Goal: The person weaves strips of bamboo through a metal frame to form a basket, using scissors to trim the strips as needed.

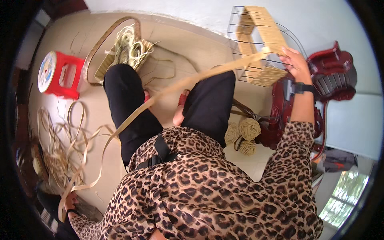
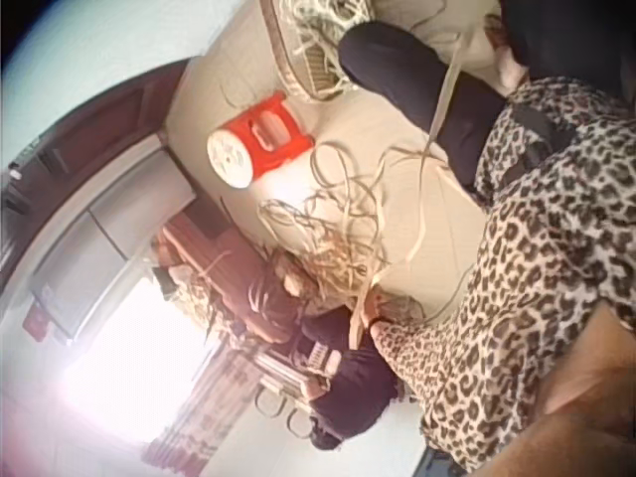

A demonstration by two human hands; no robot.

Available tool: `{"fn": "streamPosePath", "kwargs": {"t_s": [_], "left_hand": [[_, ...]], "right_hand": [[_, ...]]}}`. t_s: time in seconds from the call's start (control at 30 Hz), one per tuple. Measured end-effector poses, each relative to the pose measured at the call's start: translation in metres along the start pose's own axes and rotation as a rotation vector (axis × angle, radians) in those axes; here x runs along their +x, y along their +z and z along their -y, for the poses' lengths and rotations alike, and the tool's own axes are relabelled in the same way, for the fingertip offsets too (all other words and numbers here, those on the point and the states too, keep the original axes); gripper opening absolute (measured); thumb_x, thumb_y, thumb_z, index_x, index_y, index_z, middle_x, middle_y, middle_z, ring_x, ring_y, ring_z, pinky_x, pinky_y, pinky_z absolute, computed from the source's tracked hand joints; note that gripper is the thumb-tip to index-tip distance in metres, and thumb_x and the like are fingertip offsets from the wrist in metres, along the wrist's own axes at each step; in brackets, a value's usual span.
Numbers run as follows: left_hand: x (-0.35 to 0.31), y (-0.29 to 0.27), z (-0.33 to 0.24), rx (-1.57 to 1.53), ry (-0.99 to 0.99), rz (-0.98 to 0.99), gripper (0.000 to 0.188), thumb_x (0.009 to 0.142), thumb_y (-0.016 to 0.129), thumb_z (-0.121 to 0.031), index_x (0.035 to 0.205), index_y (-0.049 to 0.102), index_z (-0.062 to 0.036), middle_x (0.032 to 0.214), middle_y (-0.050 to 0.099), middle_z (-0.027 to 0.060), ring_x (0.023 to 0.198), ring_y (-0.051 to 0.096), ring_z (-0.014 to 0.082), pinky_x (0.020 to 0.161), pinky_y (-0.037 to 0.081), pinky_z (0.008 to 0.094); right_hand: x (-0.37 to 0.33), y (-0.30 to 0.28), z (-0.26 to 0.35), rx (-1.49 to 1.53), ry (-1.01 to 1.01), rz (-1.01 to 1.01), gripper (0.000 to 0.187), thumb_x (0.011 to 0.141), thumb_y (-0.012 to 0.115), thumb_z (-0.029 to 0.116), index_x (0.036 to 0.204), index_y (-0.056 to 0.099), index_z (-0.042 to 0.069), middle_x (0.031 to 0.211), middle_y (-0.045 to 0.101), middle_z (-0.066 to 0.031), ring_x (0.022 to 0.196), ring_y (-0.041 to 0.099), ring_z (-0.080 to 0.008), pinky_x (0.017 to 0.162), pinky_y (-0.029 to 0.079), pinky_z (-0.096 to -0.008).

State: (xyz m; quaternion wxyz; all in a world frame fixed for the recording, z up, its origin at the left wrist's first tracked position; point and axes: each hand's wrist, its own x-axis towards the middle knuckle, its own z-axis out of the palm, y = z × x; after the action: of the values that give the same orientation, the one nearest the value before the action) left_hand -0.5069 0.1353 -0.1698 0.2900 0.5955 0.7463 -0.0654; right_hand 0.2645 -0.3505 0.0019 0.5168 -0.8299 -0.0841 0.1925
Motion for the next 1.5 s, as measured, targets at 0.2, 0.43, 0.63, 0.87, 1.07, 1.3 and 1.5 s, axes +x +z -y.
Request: {"fn": "streamPosePath", "kwargs": {"t_s": [0.2,0.43,0.63,0.87,1.07,1.3,1.5], "left_hand": [[-0.012,-0.001,-0.036,-0.258,-0.099,-0.022,0.036,0.079,0.047,-0.036,0.059,0.049,-0.0059,0.037,0.036,0.0023,0.028,0.036,0.0189,0.028,0.030,0.0352],[-0.013,-0.005,-0.001,-0.560,-0.407,0.021,0.031,0.077,0.044,-0.042,0.075,0.049,-0.0109,0.044,0.033,-0.0007,0.038,0.037,0.0161,0.035,0.030,0.0342],[-0.021,-0.001,0.026,-0.788,-0.357,-0.050,0.033,0.073,0.044,-0.038,0.095,0.051,-0.0142,0.060,0.039,0.0005,0.053,0.042,0.0169,0.043,0.033,0.0363],[-0.060,0.008,0.006,-0.753,-0.312,-0.237,0.024,0.076,0.047,-0.023,0.090,0.051,-0.0043,0.073,0.050,0.0065,0.050,0.045,0.0195,0.042,0.036,0.0296],[-0.048,-0.001,0.001,-0.459,-0.350,-0.149,0.017,0.073,0.048,-0.016,0.082,0.052,-0.0026,0.058,0.047,0.0107,0.042,0.044,0.0220,0.038,0.037,0.0332],[-0.014,0.000,-0.085,-0.085,0.203,-0.239,0.016,0.072,0.050,-0.011,0.083,0.055,-0.0016,0.065,0.051,0.0117,0.055,0.050,0.0231,0.049,0.041,0.0323],[-0.070,0.051,-0.263,-0.325,0.878,-0.200,0.016,0.071,0.051,-0.008,0.085,0.056,-0.0008,0.074,0.053,0.0122,0.065,0.053,0.0230,0.058,0.042,0.0305]], "right_hand": [[-0.021,0.029,0.025,-0.013,-0.003,-0.036,0.028,0.077,0.057,0.022,0.094,0.052,0.001,0.067,0.053,0.0022,0.050,0.048,-0.0013,0.041,0.037,-0.0118],[-0.020,0.063,0.054,-0.077,-0.071,0.121,0.032,0.076,0.058,0.023,0.096,0.052,-0.001,0.067,0.053,0.0018,0.049,0.047,-0.0010,0.042,0.037,-0.0111],[-0.013,0.094,0.043,-0.017,-0.080,0.322,0.033,0.076,0.058,0.024,0.096,0.052,-0.002,0.068,0.053,0.0015,0.048,0.047,-0.0004,0.041,0.038,-0.0108],[-0.002,0.144,0.007,-0.015,-0.002,0.573,0.029,0.074,0.061,0.024,0.088,0.052,0.000,0.064,0.053,0.0008,0.046,0.051,-0.0033,0.037,0.036,-0.0110],[-0.012,0.178,-0.012,-0.036,0.106,0.693,0.029,0.075,0.060,0.023,0.088,0.052,-0.002,0.057,0.050,0.0030,0.044,0.052,-0.0038,0.035,0.035,-0.0126],[-0.016,0.191,-0.034,-0.095,0.207,0.813,0.027,0.076,0.058,0.019,0.090,0.054,-0.003,0.062,0.056,-0.0017,0.044,0.053,-0.0042,0.036,0.037,-0.0131],[-0.015,0.197,-0.034,-0.079,0.238,0.889,0.024,0.075,0.059,0.018,0.087,0.055,-0.003,0.061,0.057,-0.0014,0.044,0.052,-0.0037,0.036,0.036,-0.0120]]}}
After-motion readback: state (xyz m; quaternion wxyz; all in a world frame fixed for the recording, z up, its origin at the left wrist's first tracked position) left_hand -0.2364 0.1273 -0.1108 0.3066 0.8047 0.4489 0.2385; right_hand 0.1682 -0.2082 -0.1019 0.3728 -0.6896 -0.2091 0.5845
